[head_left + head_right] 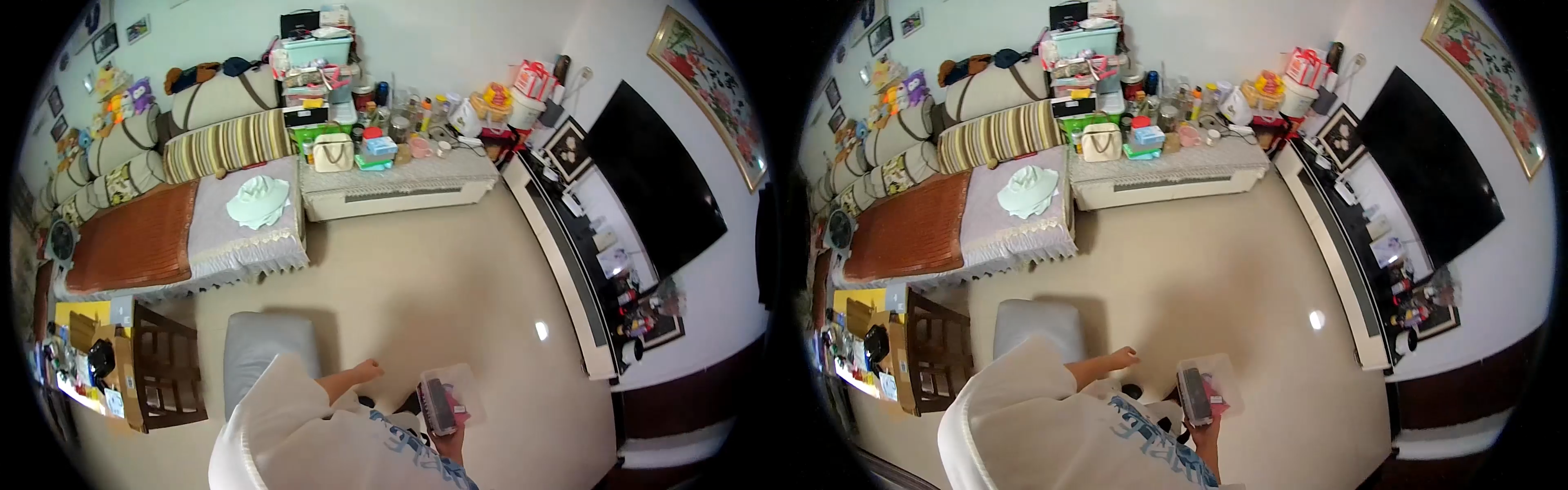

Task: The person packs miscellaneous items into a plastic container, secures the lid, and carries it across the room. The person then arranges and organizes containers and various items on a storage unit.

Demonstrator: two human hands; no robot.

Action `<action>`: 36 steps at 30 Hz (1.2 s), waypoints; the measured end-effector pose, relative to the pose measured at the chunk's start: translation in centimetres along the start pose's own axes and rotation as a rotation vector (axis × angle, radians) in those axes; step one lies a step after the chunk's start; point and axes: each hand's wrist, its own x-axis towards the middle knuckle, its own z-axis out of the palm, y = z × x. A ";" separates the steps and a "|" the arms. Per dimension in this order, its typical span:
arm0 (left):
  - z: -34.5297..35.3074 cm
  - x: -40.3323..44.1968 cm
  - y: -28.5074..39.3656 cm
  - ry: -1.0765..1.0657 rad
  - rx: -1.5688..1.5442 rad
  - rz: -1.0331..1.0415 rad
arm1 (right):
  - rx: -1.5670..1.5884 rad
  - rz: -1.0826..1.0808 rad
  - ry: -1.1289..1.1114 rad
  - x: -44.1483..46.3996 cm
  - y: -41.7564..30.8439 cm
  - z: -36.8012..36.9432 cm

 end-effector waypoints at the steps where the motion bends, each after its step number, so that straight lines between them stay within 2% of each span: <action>1: 0.1 0.2 -0.2 0.023 -0.108 0.004 | -0.004 0.020 -0.030 1.3 -1.1 0.2; 4: -0.9 0.6 2.0 0.034 -0.273 -0.010 | -0.058 0.083 -0.114 5.4 -4.8 1.2; 6: -1.3 0.8 5.0 0.020 -0.517 -0.058 | -0.169 0.063 -0.124 8.8 -7.0 1.9; 8: -1.1 3.0 7.1 0.028 -0.565 -0.067 | -0.248 0.072 -0.142 11.6 -9.7 2.8; 10: -1.3 3.9 10.1 0.009 -0.651 0.016 | -0.299 0.161 -0.165 13.8 -13.2 4.8; 11: -1.6 3.9 11.7 0.024 -0.650 0.004 | -0.323 0.211 -0.181 14.8 -14.8 5.7; 13: -2.5 3.2 15.5 0.045 -0.452 0.044 | -0.376 0.291 -0.216 16.9 -17.6 7.4; 17: -2.4 7.1 15.8 0.147 -0.608 0.002 | -0.500 0.415 -0.255 21.3 -21.9 11.2; 19: -2.5 7.1 16.5 0.243 -0.847 -0.052 | -0.581 0.440 -0.242 22.9 -23.6 13.3; 27: -9.0 11.8 14.0 0.352 -1.184 -0.120 | -0.630 0.479 -0.219 31.7 -21.7 21.9; 28: -10.1 12.8 13.8 0.379 -1.213 -0.133 | -1.047 0.170 -0.515 31.1 -22.0 24.2; 30: -13.6 16.0 12.5 0.359 -1.240 -0.109 | -1.467 -0.200 -0.811 35.4 -21.6 26.5; 32: -17.1 16.9 13.8 0.429 -1.243 -0.149 | -0.892 0.519 -0.160 44.0 -20.0 24.7; 33: -19.3 17.3 14.7 0.409 -1.203 -0.141 | -0.815 0.436 -0.212 45.5 -20.0 26.0; 34: -21.9 18.3 15.3 0.394 -1.218 -0.130 | -0.832 0.426 -0.201 48.0 -20.3 27.3; 36: -26.5 20.0 16.4 0.327 -1.079 -0.069 | -0.625 0.471 -0.223 52.4 -20.9 29.8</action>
